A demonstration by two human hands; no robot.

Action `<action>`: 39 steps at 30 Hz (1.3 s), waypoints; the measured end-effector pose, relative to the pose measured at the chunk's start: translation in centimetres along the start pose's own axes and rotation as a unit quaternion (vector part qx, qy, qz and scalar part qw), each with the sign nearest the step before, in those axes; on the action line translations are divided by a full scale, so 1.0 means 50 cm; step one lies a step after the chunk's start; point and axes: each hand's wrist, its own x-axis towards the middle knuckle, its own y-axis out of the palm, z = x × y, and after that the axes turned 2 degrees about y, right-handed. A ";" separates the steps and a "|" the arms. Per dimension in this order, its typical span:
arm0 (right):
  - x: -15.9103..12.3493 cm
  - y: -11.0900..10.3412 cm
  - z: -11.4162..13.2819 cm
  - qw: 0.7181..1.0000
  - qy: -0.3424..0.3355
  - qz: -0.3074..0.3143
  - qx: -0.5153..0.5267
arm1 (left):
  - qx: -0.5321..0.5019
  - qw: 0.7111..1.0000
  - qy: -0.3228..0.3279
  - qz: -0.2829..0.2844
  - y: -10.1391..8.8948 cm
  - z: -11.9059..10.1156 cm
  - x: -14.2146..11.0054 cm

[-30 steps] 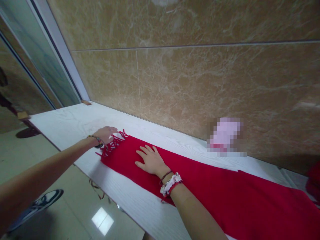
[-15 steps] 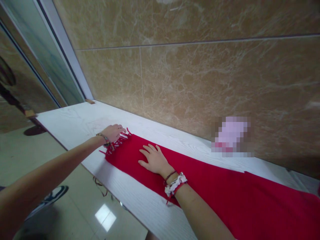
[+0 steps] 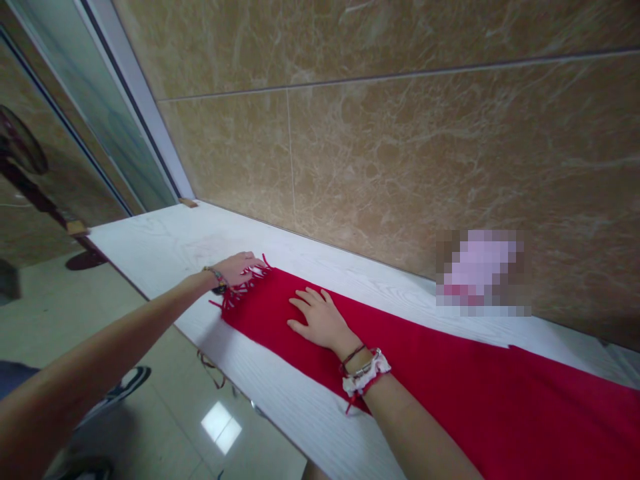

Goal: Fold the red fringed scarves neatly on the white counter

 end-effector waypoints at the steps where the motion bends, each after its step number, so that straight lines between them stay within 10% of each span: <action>1: 0.000 0.001 0.000 1.000 -0.001 -0.003 0.001 | -0.012 0.999 0.032 0.004 0.004 -0.005 0.003; 10: 0.002 0.011 -0.003 0.999 -0.004 -0.029 0.013 | 0.112 0.980 -0.164 0.023 -0.006 0.034 -0.015; 17: 0.002 0.008 -0.003 1.000 -0.003 -0.023 0.018 | 0.011 0.998 0.060 0.015 0.020 -0.017 0.004; 26: 0.001 0.010 -0.005 0.999 -0.004 -0.032 0.023 | 0.127 0.964 -0.230 0.044 -0.003 0.040 -0.020; 33: 0.003 0.009 -0.005 0.999 -0.005 -0.028 0.027 | 0.042 0.997 0.059 -0.016 0.006 -0.020 0.009; 39: 0.002 0.010 -0.006 0.999 -0.001 -0.026 0.026 | 0.099 0.986 -0.132 0.034 -0.010 -0.018 0.027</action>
